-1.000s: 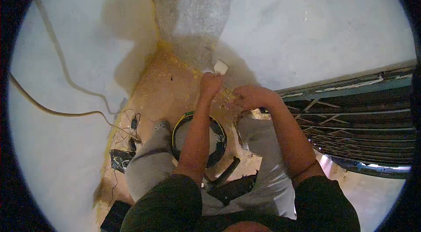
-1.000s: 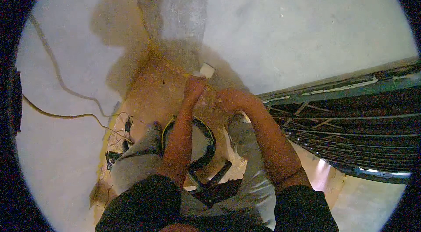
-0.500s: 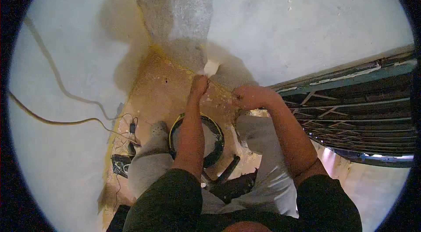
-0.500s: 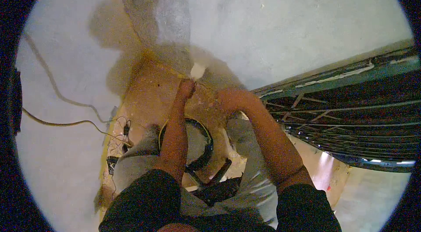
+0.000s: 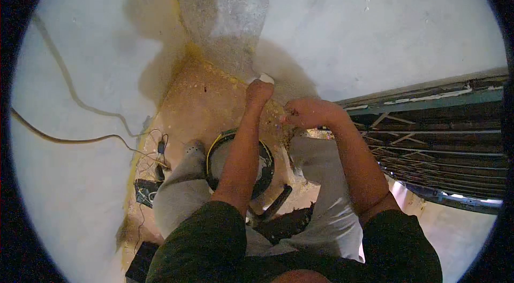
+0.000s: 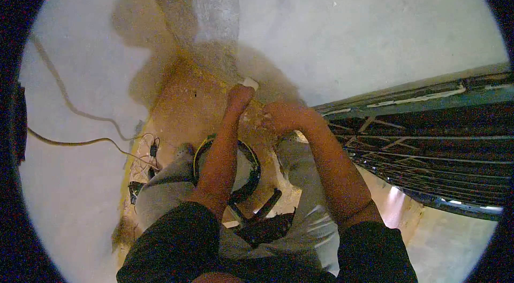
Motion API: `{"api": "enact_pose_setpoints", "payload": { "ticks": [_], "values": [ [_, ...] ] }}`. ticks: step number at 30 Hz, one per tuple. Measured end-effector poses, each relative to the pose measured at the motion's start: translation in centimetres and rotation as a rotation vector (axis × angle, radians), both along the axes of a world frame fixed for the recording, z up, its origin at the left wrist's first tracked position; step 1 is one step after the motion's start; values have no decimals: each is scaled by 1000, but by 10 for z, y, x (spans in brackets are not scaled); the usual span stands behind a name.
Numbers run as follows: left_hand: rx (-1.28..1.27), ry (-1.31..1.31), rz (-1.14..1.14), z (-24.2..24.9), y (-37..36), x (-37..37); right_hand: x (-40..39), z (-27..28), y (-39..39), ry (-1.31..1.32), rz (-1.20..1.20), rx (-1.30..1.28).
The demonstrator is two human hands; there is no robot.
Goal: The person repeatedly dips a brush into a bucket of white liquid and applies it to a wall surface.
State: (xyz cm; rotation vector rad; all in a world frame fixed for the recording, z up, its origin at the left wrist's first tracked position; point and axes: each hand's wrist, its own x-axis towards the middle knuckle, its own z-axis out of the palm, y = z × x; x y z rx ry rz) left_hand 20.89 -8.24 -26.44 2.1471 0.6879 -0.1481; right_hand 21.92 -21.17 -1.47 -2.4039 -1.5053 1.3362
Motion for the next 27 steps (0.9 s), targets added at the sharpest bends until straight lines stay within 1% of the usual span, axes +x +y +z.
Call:
{"api": "enact_pose_setpoints", "payload": {
  "ticks": [1, 2, 3, 5, 7, 8, 9, 11, 12, 14, 15, 16, 17, 18, 19, 20, 21, 22, 23, 24, 25, 26, 27],
  "values": [
    [-119, 13, 109, 40, 1, -5, -1, 4, -1, 13, -7, -17],
    [-237, 26, 219, 68, 2, -10, -3, 10, 0, 13, -8, -12],
    [-231, 25, 218, 76, 2, -12, -7, 17, 3, -35, -20, -52],
    [-44, -102, 104, 90, 6, -18, -7, 20, 1, -83, -37, -82],
    [-68, -113, 105, 109, 16, -20, -5, 19, -5, -3, -59, -27],
    [-101, -126, 111, 119, 21, -23, -7, 21, -7, 3, -63, -18],
    [-93, -120, 107, 139, 27, -31, -11, 28, -6, -31, -100, -11],
    [-632, -142, 285, 184, 42, -49, -13, 29, -9, -63, -140, 1],
    [-626, -141, 281, 190, 52, -54, -10, 22, -12, -70, -117, 13],
    [-680, -152, 109, 193, 77, -62, -5, 8, -18, -77, -100, 26],
    [-678, -152, 104, 187, 87, -63, -2, 2, -20, -76, -51, 13],
    [-733, -203, 32, 173, 95, -63, -2, 0, -19, -76, -1, -2],
    [-791, -253, -39, 158, 100, -62, -1, -2, -18, -78, -2, -5],
    [-797, -256, -37, 141, 101, -60, -3, -2, -16, -96, 26, -71],
    [-829, -228, 4, 124, 101, -57, -4, 1, -11, -116, 56, -139],
    [-862, -202, 45, 105, 101, -53, -6, 4, -8, -120, 62, -149],
    [-876, -206, 49, 88, 100, -50, -10, 14, -3, -86, 12, -153],
    [-768, -223, 72, 69, 97, -48, -14, 18, -1, -49, -40, -160],
    [-661, -236, 95, 50, 91, -47, -14, 12, -2, -46, -37, -178],
    [-678, -233, 102, 23, 84, -41, -13, 5, -3, 18, -53, -103],
    [-745, -196, 187, -7, 78, -31, -12, 1, -2, 82, -69, -26],
    [-806, -157, 271, -35, 73, -25, -12, -1, 0, 85, -65, -36],
    [-812, -156, 277, -62, 71, -23, -13, -1, 3, 60, -50, -73]
  ]
}}
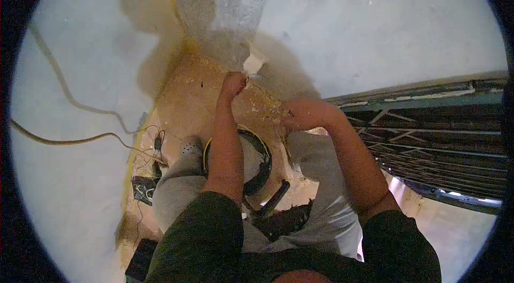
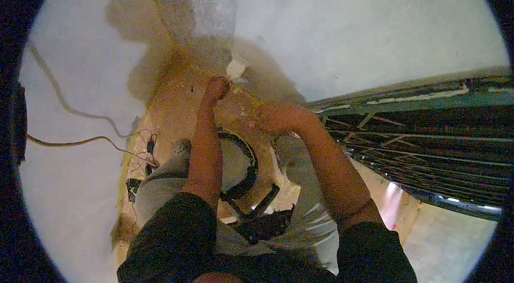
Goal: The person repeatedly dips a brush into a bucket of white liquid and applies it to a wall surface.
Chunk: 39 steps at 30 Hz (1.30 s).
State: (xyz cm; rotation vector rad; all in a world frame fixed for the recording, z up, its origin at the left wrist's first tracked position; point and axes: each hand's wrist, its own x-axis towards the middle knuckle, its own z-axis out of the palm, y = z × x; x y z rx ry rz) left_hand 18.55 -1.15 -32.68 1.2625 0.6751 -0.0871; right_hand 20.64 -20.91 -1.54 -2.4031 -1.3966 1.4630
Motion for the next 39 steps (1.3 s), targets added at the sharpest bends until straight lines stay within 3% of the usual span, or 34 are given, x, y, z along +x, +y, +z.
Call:
{"api": "enact_pose_setpoints", "payload": {
  "ticks": [2, 5, 8, 11, 16, 20, 24, 26, 27, 29, 33, 35, 37, 39],
  "values": [
    [1088, 1, -472, -40, 1, 6, 4, -5, 3, -32, 26, -43],
    [898, 200, -279, -16, -10, 0, 8, -20, 2, -81, 104, -27],
    [610, 485, -12, 19, -25, -8, 6, -15, 7, -6, 11, 5],
    [607, 471, -24, 30, -30, -7, 3, -13, 10, 43, -7, 142],
    [596, 426, -14, 47, -31, 1, -9, 13, 26, -13, -38, -15],
    [591, 386, -19, 57, -36, 10, 0, -13, 12, -23, -4, -26],
    [596, 350, -27, 68, -36, 14, 1, 2, 19, 106, -9, -2],
    [839, 196, 177, 70, -29, 6, -1, 1, 20, 99, -17, 2],
    [845, 196, 170, 105, -18, -4, -1, -3, 19, 129, -50, 32],
    [493, 164, -210, 207, 10, -29, -2, -7, 19, 163, -86, 65],
    [379, -101, -6, 170, 28, -33, 1, -15, 16, 50, 108, 12],
    [32, -228, 52, 173, 32, -34, 3, -20, 14, 4, 186, 8],
    [147, -106, -42, 153, 25, -19, 0, -14, 16, 65, -15, -35],
    [258, 15, -134, 107, 11, -4, 0, -5, 23, 75, 12, -48]
  ]
}}
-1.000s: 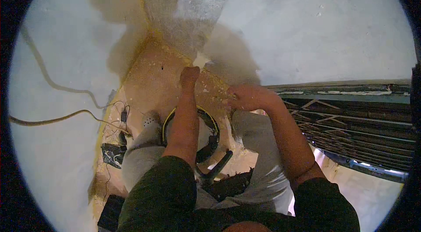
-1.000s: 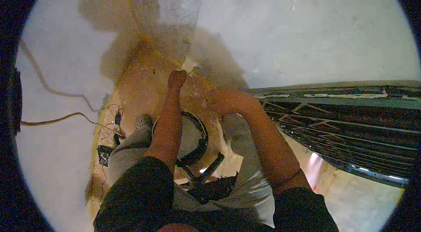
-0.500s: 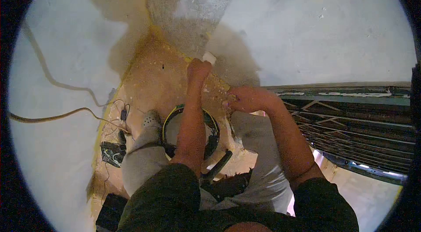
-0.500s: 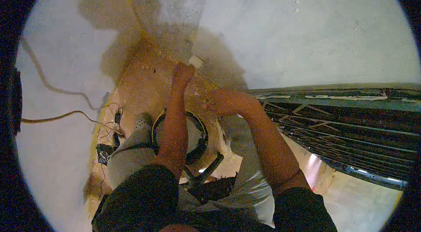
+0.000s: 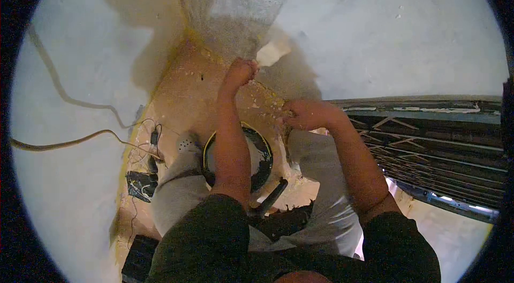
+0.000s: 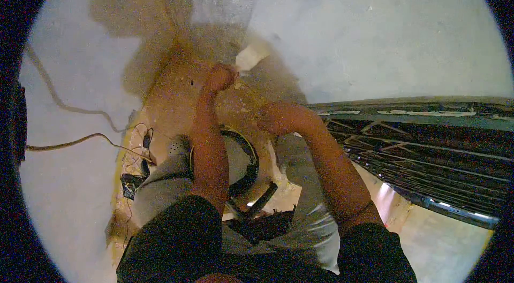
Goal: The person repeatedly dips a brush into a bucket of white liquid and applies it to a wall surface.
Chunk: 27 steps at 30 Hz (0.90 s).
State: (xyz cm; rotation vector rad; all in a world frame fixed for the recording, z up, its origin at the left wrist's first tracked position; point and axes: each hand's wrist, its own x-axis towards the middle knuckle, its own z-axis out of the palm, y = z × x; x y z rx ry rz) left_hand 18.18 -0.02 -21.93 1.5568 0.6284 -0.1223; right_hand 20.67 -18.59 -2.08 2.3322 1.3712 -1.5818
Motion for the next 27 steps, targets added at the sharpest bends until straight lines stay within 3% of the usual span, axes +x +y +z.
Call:
{"api": "enact_pose_setpoints", "payload": {
  "ticks": [2, 6, 8, 14, 20, 24, 27],
  "values": [
    [671, -349, -231, -77, -23, 13, 0, -1, 3, 12, 20, -8],
    [498, -155, -264, -144, -45, 7, 1, -19, -6, -42, -24, 33],
    [557, -140, -229, -160, -61, 5, 1, -20, -6, -51, 13, 109],
    [726, -115, -128, -205, -97, 7, -2, -5, 3, -83, -23, -64],
    [880, -60, -13, -256, -116, 19, 8, -34, -26, -3, -29, 194],
    [1042, -283, -152, -218, -95, 2, 7, -15, -19, -73, -62, 39],
    [1152, -427, -246, -141, -71, -19, 14, -14, -26, -102, 42, 59]
  ]
}}
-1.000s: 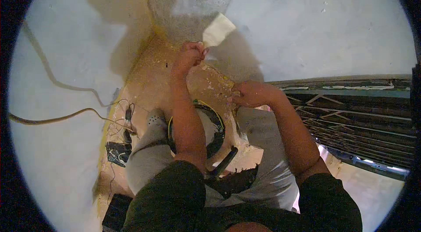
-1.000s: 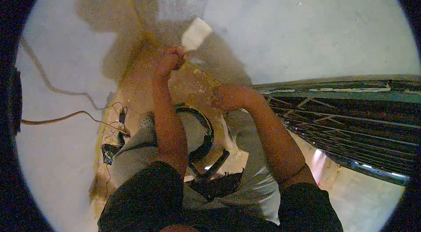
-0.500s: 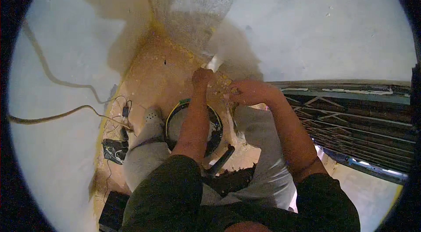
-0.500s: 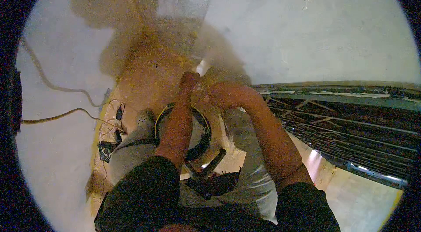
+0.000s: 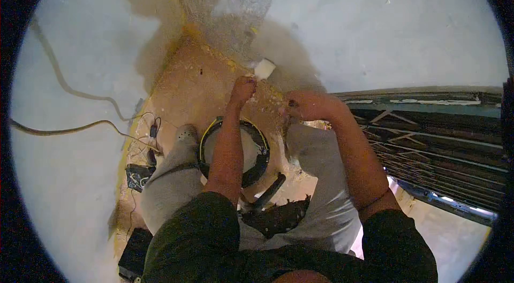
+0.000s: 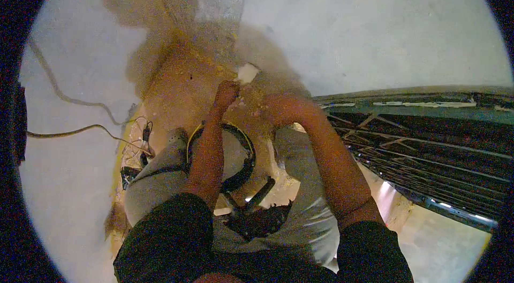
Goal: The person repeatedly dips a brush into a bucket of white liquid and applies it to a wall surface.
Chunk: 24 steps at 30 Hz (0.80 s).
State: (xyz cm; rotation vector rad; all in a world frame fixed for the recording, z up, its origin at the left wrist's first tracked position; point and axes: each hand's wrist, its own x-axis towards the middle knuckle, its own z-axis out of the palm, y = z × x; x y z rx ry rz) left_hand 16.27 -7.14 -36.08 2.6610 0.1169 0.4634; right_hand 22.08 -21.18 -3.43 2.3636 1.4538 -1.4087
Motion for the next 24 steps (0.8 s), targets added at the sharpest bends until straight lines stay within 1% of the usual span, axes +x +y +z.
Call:
{"api": "enact_pose_setpoints", "payload": {
  "ticks": [1, 2, 3, 4, 5, 6, 7, 8, 9, 11, 12, 16, 17, 19, 20, 22, 23, 24],
  "values": [
    [-625, 163, 132, 49, 3, -14, 1, 0, -3, -13, 70, 68],
    [-1250, 327, 266, 74, 5, -21, 0, 5, -3, -13, 63, 76],
    [-1242, 331, 262, 58, 3, -16, -2, 13, -2, -28, -4, 25],
    [-1472, 218, 227, 26, -1, -8, -3, 17, -2, -42, -70, -28],
    [-1702, 98, 188, 8, -4, -4, -2, 12, -6, -41, -75, -27],
    [-1703, 100, 185, 21, -2, -3, 1, 3, -12, -50, -25, -18],
    [-1579, 204, 187, 47, 3, -2, 4, -2, -15, -61, 29, -11],
    [-1454, 304, 190, 62, 3, 0, 5, -2, -16, -63, 29, -16],
    [-1460, 301, 188, 55, -1, 5, 4, -1, -16, -57, 23, -44],
    [-1284, 338, 359, 41, -11, 13, 5, 2, -16, -51, 19, -80],
    [-1292, 340, 360, 39, -14, 15, 5, 6, -15, -14, -25, -78],
    [-1101, 515, 441, 39, -24, 21, 13, -4, -18, 54, -119, -99],
    [-1047, 554, 459, 40, -23, 23, 15, -7, -20, 52, -120, -99],
    [-934, 633, 491, 46, -23, 25, 15, -8, -19, 50, -50, 34],
    [-878, 672, 508, 48, -22, 25, 16, -9, -19, 49, -52, 34],
    [-766, 751, 545, 57, -21, 21, 16, -10, -16, -24, 47, -88],
    [-712, 793, 567, 61, -20, 15, 15, -9, -16, -18, 52, -90],
    [-716, 797, 574, 57, -19, 19, 12, 0, -13, 0, -5, -120]
  ]
}}
